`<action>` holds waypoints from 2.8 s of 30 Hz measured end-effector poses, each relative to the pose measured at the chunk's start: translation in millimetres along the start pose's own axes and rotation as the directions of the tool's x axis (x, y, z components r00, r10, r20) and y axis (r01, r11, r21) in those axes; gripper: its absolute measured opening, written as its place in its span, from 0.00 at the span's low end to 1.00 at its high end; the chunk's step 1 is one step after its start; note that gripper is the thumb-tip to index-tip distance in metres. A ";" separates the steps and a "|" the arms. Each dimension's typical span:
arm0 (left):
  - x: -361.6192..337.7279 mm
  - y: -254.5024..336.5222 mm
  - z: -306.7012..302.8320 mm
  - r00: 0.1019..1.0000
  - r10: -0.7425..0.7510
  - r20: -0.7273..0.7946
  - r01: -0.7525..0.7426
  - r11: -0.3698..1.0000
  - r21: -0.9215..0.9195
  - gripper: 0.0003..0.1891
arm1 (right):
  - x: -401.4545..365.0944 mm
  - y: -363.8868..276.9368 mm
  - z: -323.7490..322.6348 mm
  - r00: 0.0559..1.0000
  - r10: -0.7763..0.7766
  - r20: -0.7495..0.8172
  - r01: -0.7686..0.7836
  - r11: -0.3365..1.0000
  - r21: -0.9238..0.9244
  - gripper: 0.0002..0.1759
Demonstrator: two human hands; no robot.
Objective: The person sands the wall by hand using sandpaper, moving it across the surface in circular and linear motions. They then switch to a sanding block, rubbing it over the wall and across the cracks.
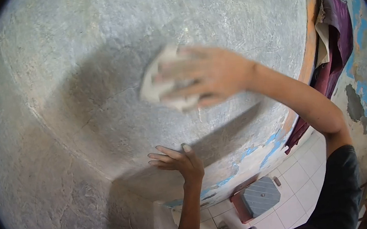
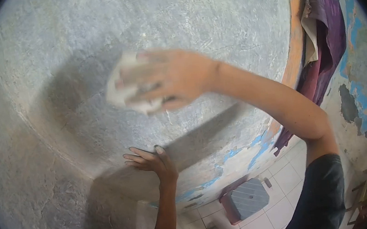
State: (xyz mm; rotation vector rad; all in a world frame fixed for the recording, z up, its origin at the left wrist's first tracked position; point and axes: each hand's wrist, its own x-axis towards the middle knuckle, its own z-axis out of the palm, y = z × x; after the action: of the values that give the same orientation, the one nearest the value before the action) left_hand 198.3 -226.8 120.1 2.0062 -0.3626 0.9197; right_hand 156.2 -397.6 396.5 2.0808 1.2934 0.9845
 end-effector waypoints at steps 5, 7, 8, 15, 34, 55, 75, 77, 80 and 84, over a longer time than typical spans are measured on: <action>-20.7 9.1 20.2 0.995 0.085 0.050 -0.085 0.996 -0.001 0.41 | -26.0 14.5 1.2 0.930 0.293 -0.221 -0.350 0.887 -0.300 0.27; -24.2 16.2 25.3 0.996 0.076 0.055 -0.075 0.997 -0.019 0.41 | -35.4 -4.0 3.3 0.997 0.072 -0.035 -0.076 0.985 -0.157 0.28; -27.2 22.1 29.0 0.997 0.057 0.049 -0.056 0.998 -0.033 0.41 | -42.7 3.3 -2.8 0.998 0.065 -0.023 -0.068 0.986 -0.153 0.28; -41.6 73.4 46.5 0.989 0.058 0.138 -0.045 0.994 -0.097 0.43 | -69.7 28.7 -15.9 0.953 0.136 -0.269 -0.246 0.868 -0.431 0.27; -81.5 287.1 180.6 0.990 -0.004 0.144 0.030 0.983 -0.179 0.47 | -272.4 46.1 -46.6 0.926 0.345 -0.152 -0.350 0.937 -0.005 0.30; -133.9 336.3 216.6 0.918 0.217 0.333 -0.216 0.976 -0.041 0.41 | -343.0 49.3 -64.8 0.903 0.342 -0.260 -0.381 0.917 -0.117 0.34; -96.0 279.6 168.7 1.000 0.014 0.016 -0.014 1.000 -0.013 0.29 | -262.9 76.2 -56.7 0.932 0.171 -0.320 -0.238 0.953 -0.185 0.32; -87.7 269.6 157.7 1.000 -0.011 0.024 0.012 1.000 -0.013 0.29 | -251.2 63.2 -42.1 0.971 0.011 -0.239 -0.052 0.985 -0.166 0.32; -71.6 250.5 140.2 0.998 -0.042 0.035 0.043 0.999 -0.013 0.29 | -221.8 81.1 -44.2 0.953 0.025 -0.302 -0.103 0.964 -0.244 0.32; -48.1 218.7 109.4 0.999 -0.032 0.021 0.032 0.999 0.027 0.29 | -174.3 69.9 -44.8 0.933 0.147 -0.328 -0.241 0.933 -0.267 0.29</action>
State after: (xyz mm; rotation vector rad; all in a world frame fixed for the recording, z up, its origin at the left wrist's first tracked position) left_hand 94.6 -445.8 178.3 2.0419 -0.3312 0.8877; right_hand 108.7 -583.3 419.4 1.8944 1.0008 1.5395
